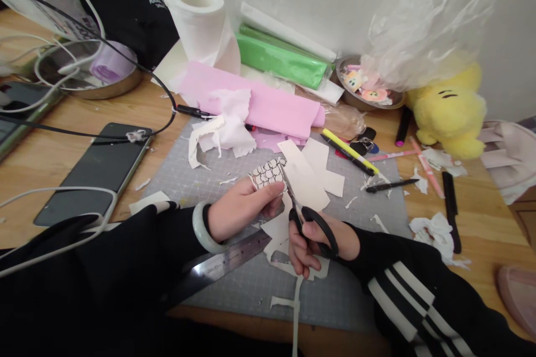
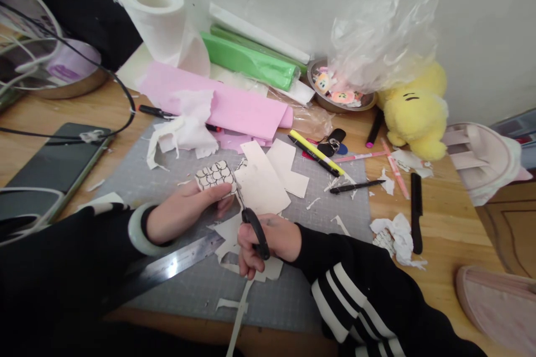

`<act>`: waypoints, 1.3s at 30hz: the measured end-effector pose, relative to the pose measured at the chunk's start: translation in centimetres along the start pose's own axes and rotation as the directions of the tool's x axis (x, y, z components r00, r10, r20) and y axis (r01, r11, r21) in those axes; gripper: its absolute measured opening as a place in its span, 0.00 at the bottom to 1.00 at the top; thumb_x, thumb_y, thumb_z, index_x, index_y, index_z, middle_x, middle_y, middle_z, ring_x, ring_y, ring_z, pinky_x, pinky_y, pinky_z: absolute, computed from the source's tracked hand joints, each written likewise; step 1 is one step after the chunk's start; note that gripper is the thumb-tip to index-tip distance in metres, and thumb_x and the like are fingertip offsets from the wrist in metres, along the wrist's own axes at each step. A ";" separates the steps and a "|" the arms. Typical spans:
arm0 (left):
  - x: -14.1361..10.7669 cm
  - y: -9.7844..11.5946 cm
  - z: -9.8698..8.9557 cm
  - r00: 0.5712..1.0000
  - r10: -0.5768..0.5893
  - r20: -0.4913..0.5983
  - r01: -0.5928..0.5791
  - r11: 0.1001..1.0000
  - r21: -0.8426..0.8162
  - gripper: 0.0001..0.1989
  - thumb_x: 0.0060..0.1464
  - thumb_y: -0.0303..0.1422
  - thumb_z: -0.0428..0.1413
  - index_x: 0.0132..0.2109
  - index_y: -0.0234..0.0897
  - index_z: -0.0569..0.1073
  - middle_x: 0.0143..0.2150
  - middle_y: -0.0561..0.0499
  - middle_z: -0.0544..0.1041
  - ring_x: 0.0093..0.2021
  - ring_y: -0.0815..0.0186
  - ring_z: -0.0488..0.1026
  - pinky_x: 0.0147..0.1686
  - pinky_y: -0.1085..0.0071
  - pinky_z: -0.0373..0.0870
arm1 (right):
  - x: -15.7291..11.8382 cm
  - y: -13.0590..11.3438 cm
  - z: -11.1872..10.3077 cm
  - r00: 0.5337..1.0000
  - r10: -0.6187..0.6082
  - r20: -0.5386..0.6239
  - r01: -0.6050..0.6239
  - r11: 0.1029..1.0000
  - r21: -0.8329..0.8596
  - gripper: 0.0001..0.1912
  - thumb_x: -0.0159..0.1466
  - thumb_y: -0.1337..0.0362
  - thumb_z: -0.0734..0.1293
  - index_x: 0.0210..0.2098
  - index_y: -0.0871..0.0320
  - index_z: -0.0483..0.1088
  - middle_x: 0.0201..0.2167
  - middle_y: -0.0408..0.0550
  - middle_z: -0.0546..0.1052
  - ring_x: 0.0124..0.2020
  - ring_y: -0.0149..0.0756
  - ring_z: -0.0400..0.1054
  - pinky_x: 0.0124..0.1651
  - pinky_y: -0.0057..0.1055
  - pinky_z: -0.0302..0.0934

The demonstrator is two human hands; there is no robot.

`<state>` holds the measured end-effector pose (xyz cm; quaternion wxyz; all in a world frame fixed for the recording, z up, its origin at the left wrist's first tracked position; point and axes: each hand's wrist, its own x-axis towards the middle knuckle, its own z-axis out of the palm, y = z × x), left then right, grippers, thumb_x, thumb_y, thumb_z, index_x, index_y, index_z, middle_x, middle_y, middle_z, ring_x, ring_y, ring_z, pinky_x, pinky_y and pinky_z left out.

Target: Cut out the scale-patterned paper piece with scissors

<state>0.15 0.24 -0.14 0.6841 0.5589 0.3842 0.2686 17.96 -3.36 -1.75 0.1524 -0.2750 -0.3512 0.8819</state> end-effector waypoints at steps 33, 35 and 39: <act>-0.3 0.4 0.1 0.998 -0.056 0.004 0.055 0.989 0.140 0.19 0.58 0.36 0.43 0.21 0.36 0.63 0.20 0.55 0.63 0.24 0.71 0.62 0.29 0.73 0.61 | 0.0 -0.3 0.2 0.999 0.034 -0.001 -0.034 0.999 0.002 0.28 0.50 0.40 0.66 0.21 0.62 0.59 0.09 0.40 0.64 0.20 0.30 0.67 0.25 0.28 0.64; -0.3 0.4 0.1 0.998 -0.059 0.005 0.057 0.988 0.146 0.19 0.58 0.36 0.43 0.21 0.36 0.64 0.20 0.55 0.63 0.24 0.71 0.62 0.29 0.73 0.61 | 0.0 -0.3 0.2 0.999 0.038 -0.008 -0.038 0.999 0.004 0.28 0.50 0.40 0.66 0.21 0.62 0.59 0.10 0.40 0.64 0.20 0.30 0.66 0.26 0.28 0.64; -0.2 0.3 0.1 0.999 -0.048 0.003 0.048 0.989 0.140 0.19 0.58 0.37 0.43 0.21 0.36 0.63 0.20 0.55 0.63 0.24 0.71 0.62 0.30 0.73 0.61 | 0.0 -0.3 0.2 0.999 0.043 -0.012 -0.043 0.999 -0.010 0.29 0.50 0.39 0.65 0.21 0.62 0.59 0.10 0.40 0.63 0.21 0.31 0.66 0.26 0.28 0.64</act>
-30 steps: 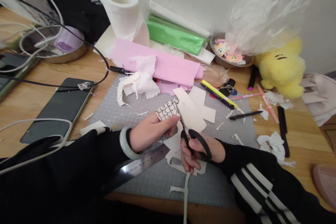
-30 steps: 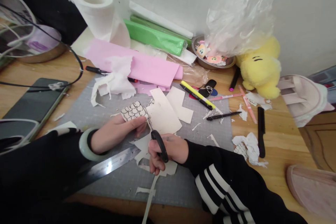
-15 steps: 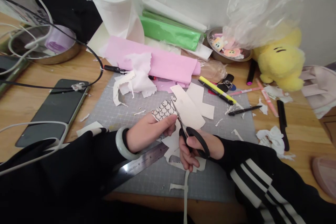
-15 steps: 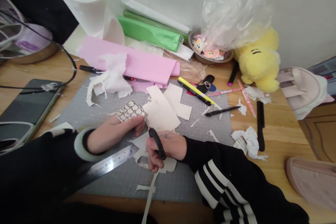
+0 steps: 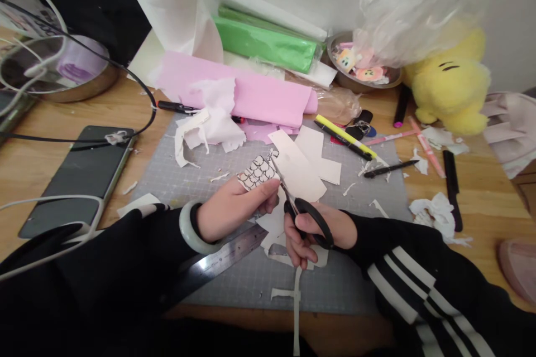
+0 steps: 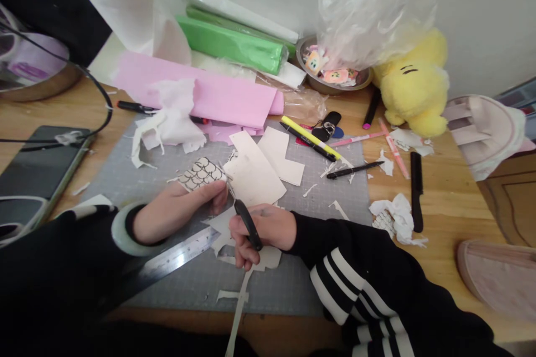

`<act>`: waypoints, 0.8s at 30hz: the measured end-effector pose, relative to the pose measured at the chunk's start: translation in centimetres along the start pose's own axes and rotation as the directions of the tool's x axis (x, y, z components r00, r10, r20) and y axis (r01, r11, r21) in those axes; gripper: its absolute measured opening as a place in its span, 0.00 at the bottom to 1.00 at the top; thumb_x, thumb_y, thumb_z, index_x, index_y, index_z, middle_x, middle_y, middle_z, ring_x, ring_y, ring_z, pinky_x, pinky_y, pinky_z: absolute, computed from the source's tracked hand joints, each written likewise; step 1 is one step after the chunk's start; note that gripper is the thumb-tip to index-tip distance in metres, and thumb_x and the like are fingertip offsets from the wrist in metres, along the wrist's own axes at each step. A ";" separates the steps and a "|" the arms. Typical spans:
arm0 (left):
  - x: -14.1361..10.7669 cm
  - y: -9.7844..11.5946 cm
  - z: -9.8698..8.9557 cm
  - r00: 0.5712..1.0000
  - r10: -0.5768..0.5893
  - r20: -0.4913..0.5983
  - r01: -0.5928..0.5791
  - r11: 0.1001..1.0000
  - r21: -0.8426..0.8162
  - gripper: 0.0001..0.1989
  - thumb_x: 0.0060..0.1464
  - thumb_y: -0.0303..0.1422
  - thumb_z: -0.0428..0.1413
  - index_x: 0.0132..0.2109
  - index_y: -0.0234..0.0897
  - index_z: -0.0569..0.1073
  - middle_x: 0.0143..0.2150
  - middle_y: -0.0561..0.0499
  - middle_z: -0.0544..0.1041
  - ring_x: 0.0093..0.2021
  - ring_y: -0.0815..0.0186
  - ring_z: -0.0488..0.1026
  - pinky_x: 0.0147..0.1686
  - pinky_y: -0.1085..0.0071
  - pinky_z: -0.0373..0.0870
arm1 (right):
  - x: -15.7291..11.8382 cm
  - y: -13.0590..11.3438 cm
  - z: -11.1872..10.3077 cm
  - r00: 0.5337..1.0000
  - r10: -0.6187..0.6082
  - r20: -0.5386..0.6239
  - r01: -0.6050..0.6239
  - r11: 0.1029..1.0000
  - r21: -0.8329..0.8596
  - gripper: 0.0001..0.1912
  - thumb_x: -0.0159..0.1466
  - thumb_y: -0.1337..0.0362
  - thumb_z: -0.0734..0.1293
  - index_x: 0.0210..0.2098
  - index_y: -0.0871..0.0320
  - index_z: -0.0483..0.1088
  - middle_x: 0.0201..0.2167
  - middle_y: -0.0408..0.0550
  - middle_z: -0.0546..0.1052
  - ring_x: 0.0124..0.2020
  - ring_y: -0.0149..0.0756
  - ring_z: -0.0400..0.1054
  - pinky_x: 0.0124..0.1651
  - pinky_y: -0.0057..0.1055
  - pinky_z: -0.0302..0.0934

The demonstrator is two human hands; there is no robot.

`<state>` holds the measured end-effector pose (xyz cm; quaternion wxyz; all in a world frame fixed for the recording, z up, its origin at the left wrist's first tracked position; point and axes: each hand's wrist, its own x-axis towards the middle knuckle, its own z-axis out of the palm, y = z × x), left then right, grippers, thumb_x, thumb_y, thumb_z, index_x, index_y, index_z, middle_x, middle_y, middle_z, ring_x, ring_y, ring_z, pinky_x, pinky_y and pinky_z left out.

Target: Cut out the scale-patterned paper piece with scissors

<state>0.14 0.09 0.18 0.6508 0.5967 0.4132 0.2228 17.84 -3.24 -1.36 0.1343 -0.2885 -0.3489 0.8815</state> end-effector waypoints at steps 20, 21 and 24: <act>0.1 0.1 0.0 1.000 0.012 -0.001 -0.012 1.000 0.021 0.19 0.58 0.36 0.43 0.21 0.36 0.64 0.20 0.55 0.64 0.24 0.70 0.62 0.29 0.73 0.62 | -0.2 0.0 0.0 0.999 -0.030 0.016 0.030 0.999 0.022 0.26 0.54 0.43 0.65 0.22 0.62 0.60 0.10 0.40 0.64 0.20 0.29 0.66 0.26 0.27 0.64; 0.0 0.0 0.0 1.000 0.015 -0.003 -0.015 1.000 0.019 0.19 0.58 0.36 0.43 0.21 0.36 0.64 0.20 0.55 0.64 0.24 0.70 0.62 0.29 0.73 0.62 | -0.2 0.0 0.0 0.999 -0.035 0.031 0.034 0.999 0.027 0.26 0.55 0.44 0.64 0.22 0.62 0.60 0.11 0.40 0.64 0.20 0.29 0.65 0.26 0.27 0.64; 0.0 -0.2 -0.1 1.000 0.015 -0.003 -0.015 1.000 0.010 0.19 0.58 0.37 0.44 0.21 0.36 0.64 0.20 0.55 0.64 0.24 0.71 0.63 0.30 0.73 0.62 | -0.2 0.1 -0.2 0.998 -0.038 0.053 0.035 0.998 0.045 0.25 0.55 0.44 0.65 0.23 0.62 0.60 0.10 0.40 0.65 0.20 0.29 0.65 0.26 0.27 0.64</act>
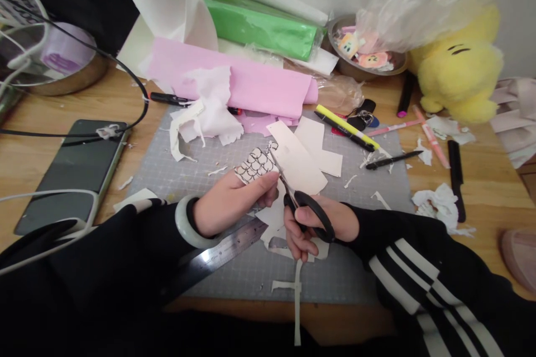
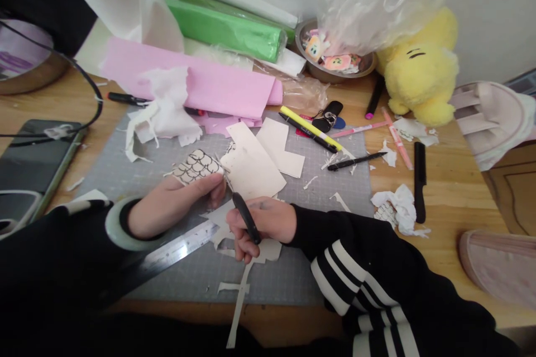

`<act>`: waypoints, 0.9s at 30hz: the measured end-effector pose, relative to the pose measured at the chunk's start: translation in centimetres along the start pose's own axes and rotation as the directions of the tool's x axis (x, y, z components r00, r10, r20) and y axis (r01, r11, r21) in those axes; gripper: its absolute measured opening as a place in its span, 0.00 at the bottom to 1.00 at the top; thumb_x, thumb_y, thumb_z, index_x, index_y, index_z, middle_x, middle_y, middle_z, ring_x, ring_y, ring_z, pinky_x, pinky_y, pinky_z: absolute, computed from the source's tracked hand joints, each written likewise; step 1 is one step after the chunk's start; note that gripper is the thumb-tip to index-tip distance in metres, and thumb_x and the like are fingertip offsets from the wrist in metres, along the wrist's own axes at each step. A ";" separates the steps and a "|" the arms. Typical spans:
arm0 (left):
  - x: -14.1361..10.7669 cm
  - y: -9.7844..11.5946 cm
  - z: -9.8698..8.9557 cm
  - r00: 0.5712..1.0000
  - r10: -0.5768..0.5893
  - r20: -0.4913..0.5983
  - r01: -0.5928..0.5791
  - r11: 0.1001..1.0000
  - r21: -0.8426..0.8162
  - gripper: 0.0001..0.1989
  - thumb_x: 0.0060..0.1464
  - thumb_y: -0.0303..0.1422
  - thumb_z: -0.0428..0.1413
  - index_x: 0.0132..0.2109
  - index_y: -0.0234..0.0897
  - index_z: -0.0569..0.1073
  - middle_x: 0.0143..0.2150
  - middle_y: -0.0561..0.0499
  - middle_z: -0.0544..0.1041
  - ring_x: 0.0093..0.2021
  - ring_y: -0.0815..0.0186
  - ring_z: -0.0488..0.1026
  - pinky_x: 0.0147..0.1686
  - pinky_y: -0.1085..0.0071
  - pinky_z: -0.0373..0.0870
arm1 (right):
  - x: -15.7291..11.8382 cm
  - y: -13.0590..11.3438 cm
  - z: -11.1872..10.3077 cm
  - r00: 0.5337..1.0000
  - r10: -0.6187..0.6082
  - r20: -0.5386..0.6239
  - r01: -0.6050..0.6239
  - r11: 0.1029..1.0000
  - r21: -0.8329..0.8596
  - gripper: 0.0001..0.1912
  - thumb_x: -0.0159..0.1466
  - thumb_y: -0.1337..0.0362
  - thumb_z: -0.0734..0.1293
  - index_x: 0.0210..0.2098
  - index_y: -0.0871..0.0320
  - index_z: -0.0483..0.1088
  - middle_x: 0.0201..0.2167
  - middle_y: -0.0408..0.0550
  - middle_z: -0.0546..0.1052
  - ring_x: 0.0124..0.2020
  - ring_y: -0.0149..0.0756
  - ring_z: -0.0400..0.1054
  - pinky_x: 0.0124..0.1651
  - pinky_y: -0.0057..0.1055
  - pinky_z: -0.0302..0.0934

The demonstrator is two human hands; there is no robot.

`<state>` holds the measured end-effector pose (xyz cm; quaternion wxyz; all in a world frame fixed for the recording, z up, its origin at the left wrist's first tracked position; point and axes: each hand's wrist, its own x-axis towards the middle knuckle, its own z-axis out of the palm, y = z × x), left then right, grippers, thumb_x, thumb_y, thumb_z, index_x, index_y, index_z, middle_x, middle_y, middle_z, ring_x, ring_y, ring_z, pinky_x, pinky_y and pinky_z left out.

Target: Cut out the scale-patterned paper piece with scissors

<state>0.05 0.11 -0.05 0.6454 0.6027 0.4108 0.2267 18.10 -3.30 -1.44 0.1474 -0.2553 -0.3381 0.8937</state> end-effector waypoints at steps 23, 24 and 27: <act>-0.1 0.0 0.0 1.000 -0.009 -0.009 0.009 1.000 -0.010 0.19 0.58 0.36 0.44 0.21 0.36 0.64 0.21 0.55 0.64 0.25 0.70 0.64 0.31 0.73 0.63 | -0.1 -0.2 0.1 1.000 0.022 -0.020 -0.023 1.000 -0.020 0.26 0.55 0.44 0.64 0.22 0.63 0.60 0.11 0.41 0.65 0.21 0.29 0.66 0.28 0.28 0.65; -0.2 0.1 0.0 1.000 -0.013 -0.009 0.013 1.000 -0.008 0.19 0.58 0.36 0.44 0.21 0.36 0.64 0.21 0.55 0.64 0.25 0.70 0.63 0.32 0.73 0.63 | -0.1 -0.2 0.1 0.999 0.024 -0.024 -0.025 1.000 -0.019 0.26 0.54 0.44 0.64 0.23 0.63 0.60 0.11 0.41 0.65 0.21 0.29 0.67 0.28 0.27 0.65; -0.2 0.2 -0.1 0.999 -0.028 -0.015 0.028 1.000 -0.002 0.18 0.58 0.36 0.44 0.21 0.36 0.63 0.20 0.55 0.64 0.25 0.70 0.63 0.31 0.73 0.63 | -0.1 -0.2 0.2 0.999 0.023 -0.030 -0.023 1.000 -0.006 0.25 0.54 0.44 0.65 0.23 0.63 0.61 0.11 0.40 0.66 0.22 0.30 0.68 0.29 0.27 0.65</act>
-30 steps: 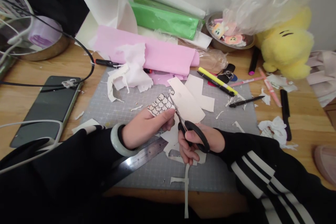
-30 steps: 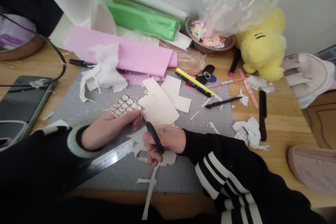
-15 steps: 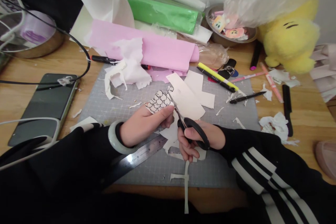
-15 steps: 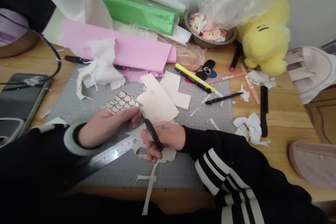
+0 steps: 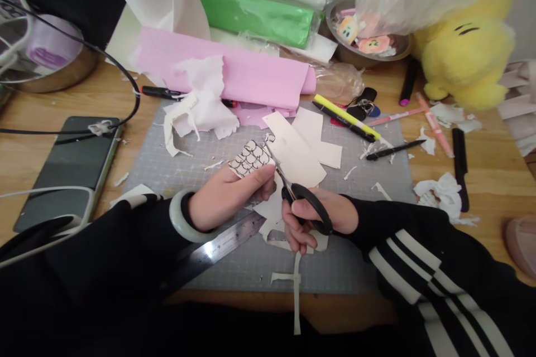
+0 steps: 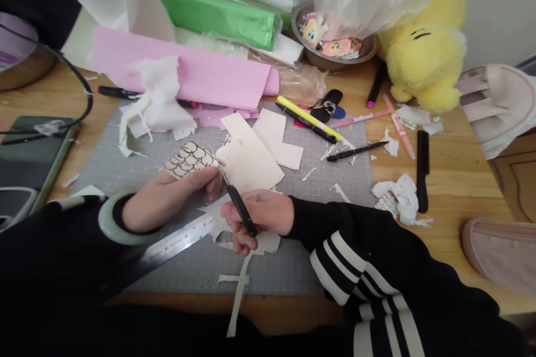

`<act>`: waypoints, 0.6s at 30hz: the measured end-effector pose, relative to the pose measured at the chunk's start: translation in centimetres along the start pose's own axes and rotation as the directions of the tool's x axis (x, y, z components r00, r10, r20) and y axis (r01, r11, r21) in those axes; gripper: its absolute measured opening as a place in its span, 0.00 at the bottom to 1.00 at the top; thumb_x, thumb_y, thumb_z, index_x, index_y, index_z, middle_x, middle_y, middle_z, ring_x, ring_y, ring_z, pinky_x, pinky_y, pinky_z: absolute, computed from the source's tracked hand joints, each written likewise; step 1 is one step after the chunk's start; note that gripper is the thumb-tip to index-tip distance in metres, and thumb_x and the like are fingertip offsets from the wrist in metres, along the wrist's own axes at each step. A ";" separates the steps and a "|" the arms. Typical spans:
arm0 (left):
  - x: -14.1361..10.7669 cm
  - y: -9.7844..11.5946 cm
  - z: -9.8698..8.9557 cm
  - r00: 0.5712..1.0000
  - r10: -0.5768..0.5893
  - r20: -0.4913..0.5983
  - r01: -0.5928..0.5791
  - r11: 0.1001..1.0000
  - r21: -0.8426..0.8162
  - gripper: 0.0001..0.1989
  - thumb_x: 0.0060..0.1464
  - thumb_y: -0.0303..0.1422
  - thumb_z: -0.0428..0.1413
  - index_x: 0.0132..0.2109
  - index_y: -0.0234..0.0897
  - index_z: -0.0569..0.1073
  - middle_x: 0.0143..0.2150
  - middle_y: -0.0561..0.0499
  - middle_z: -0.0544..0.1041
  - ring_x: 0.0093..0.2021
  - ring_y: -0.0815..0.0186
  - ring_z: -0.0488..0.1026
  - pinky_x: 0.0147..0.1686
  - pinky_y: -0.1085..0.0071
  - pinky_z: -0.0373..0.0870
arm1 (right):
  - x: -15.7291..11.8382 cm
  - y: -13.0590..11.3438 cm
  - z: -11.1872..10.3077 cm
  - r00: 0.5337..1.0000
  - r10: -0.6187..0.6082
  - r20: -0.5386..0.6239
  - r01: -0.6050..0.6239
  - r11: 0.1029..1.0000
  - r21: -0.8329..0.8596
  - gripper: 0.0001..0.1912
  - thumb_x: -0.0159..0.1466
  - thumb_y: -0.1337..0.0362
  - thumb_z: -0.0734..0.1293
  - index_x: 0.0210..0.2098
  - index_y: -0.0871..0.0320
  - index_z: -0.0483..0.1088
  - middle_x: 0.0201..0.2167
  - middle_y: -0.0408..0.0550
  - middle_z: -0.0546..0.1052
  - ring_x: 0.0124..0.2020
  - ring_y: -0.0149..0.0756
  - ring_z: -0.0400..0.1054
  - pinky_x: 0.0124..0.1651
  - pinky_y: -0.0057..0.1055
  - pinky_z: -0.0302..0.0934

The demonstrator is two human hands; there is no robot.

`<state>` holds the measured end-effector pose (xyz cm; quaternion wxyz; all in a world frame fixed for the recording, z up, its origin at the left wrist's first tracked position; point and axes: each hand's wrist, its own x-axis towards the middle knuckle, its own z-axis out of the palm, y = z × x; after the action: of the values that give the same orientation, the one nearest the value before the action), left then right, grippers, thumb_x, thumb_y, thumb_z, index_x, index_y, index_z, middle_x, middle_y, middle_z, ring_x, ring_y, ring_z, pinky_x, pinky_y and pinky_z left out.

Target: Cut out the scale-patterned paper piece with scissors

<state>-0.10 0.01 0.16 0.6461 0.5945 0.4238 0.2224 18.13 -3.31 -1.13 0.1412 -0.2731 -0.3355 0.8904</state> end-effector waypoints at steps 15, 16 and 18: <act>0.0 0.1 0.1 1.000 0.020 -0.002 -0.020 1.000 0.022 0.18 0.59 0.34 0.43 0.21 0.36 0.64 0.21 0.55 0.64 0.25 0.70 0.64 0.31 0.73 0.64 | 0.2 -0.1 -0.1 1.000 0.025 -0.004 -0.025 1.000 -0.019 0.26 0.52 0.43 0.66 0.21 0.63 0.62 0.11 0.40 0.67 0.22 0.29 0.68 0.29 0.27 0.66; -0.1 0.1 0.1 1.000 0.011 -0.002 -0.011 1.000 0.020 0.18 0.59 0.34 0.43 0.21 0.36 0.64 0.21 0.55 0.65 0.25 0.70 0.64 0.32 0.73 0.64 | 0.2 -0.1 -0.1 1.000 0.028 -0.006 -0.028 1.000 -0.011 0.26 0.51 0.43 0.66 0.21 0.63 0.62 0.11 0.40 0.67 0.22 0.29 0.68 0.29 0.27 0.66; -0.2 0.1 0.1 1.000 -0.013 -0.006 0.013 1.000 0.015 0.19 0.59 0.35 0.44 0.21 0.36 0.64 0.21 0.55 0.64 0.25 0.70 0.64 0.32 0.73 0.63 | 0.2 0.0 -0.1 0.999 0.031 -0.006 -0.031 0.999 0.005 0.26 0.51 0.43 0.67 0.21 0.63 0.61 0.11 0.40 0.66 0.22 0.29 0.68 0.29 0.27 0.66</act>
<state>-0.10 -0.13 0.33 0.6418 0.5960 0.4313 0.2164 18.03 -3.20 -1.24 0.1288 -0.2806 -0.3288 0.8925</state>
